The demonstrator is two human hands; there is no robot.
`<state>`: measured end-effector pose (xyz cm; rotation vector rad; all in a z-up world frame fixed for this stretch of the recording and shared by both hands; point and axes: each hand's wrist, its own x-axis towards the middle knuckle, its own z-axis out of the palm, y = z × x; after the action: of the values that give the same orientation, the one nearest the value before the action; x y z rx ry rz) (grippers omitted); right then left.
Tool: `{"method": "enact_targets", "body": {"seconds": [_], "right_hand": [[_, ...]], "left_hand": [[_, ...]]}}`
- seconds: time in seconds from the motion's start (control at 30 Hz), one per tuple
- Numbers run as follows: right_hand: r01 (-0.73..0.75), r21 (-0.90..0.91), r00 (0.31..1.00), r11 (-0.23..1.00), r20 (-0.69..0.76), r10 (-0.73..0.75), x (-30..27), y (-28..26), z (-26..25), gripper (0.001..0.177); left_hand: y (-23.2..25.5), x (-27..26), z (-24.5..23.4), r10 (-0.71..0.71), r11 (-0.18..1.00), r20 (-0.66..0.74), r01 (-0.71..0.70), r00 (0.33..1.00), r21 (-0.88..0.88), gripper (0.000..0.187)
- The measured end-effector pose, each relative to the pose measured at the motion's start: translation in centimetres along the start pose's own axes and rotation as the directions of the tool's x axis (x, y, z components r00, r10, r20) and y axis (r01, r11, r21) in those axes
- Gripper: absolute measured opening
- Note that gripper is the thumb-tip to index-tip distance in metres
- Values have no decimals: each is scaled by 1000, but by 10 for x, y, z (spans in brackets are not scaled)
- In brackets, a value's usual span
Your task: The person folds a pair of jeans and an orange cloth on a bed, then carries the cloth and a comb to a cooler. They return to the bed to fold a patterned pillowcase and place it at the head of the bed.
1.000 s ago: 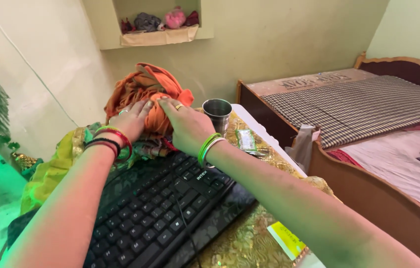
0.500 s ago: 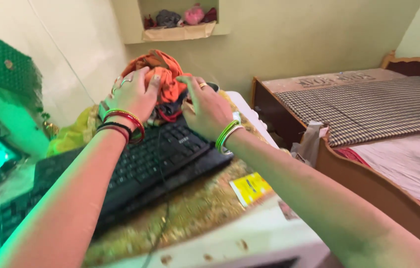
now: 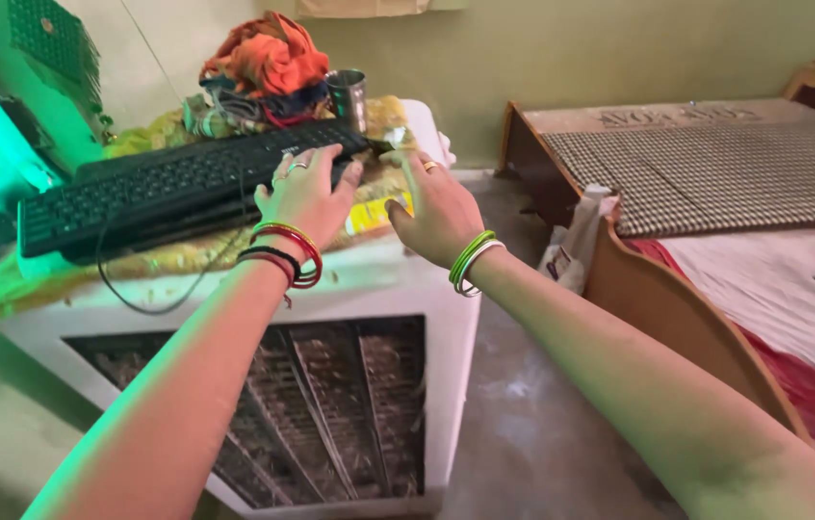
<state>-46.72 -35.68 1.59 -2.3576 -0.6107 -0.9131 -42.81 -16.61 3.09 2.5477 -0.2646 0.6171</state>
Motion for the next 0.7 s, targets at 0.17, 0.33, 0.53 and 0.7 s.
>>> {"method": "enact_targets", "body": {"seconds": [0.17, 0.33, 0.53, 0.7], "right_hand": [[-53, -25, 999, 998, 11, 53, -43, -5, -35, 56], [-87, -89, 996, 992, 0, 88, -94, -6, -78, 56], [-161, -117, 982, 980, 80, 171, -191, -12, -132, 54], [-291, -205, 928, 935, 176, 327, -275, -23, -176, 52]], "left_hand": [[37, -49, 9, 55, 998, 28, -56, 998, 38, 56], [79, -93, 16, 116, 993, 59, -116, 992, 11, 55], [122, -183, 49, 185, 983, 98, -186, 978, 0, 54], [170, -281, 69, 163, 986, 318, -164, 934, -26, 57]]}}
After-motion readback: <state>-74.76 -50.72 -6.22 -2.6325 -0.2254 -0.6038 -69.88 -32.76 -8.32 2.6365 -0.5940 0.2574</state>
